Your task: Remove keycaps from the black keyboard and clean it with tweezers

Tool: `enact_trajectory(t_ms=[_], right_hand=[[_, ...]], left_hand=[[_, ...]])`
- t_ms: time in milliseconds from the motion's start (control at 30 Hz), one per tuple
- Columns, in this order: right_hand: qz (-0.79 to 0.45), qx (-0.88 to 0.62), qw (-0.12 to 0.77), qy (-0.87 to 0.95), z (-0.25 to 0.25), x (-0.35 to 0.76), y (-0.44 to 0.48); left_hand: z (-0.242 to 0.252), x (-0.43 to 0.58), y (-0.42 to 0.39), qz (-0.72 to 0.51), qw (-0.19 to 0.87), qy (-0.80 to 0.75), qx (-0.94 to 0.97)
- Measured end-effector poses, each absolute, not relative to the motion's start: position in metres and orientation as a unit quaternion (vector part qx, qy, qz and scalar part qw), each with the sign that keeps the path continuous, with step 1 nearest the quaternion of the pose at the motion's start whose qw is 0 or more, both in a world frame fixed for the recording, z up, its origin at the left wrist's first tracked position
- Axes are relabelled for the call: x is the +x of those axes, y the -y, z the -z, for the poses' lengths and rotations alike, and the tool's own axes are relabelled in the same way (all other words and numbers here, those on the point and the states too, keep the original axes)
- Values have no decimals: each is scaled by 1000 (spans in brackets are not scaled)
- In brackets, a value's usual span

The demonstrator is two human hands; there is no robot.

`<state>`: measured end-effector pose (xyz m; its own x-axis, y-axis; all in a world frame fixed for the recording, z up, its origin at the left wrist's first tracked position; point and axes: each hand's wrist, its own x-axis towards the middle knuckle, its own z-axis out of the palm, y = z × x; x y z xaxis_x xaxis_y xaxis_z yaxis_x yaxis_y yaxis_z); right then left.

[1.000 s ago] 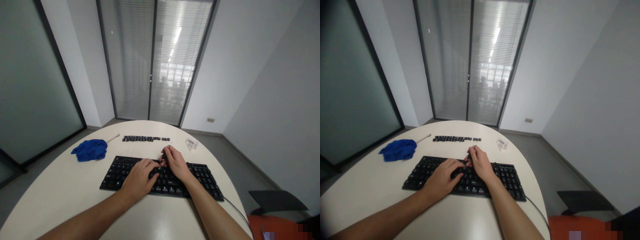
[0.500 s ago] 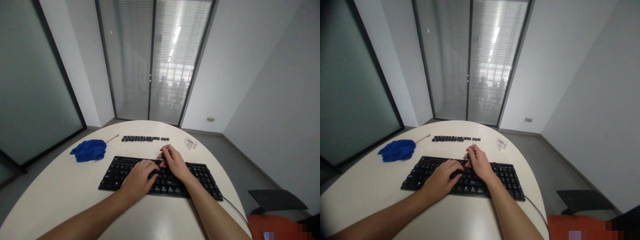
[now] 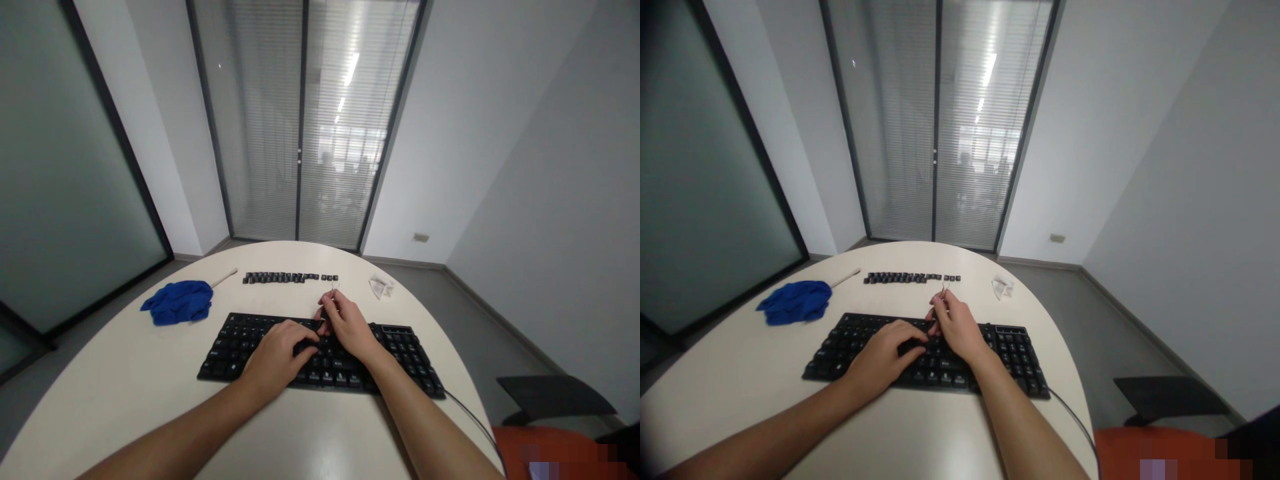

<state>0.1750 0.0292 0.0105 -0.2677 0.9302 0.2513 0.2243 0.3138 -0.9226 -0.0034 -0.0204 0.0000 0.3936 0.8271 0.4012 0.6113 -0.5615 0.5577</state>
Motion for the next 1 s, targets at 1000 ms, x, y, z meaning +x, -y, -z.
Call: enact_trajectory(t_ms=[1000], right_hand=[[-397,-418,427,697,-5,175,-31]], left_hand=[[-5,-2,23,-349,185,-451,800]])
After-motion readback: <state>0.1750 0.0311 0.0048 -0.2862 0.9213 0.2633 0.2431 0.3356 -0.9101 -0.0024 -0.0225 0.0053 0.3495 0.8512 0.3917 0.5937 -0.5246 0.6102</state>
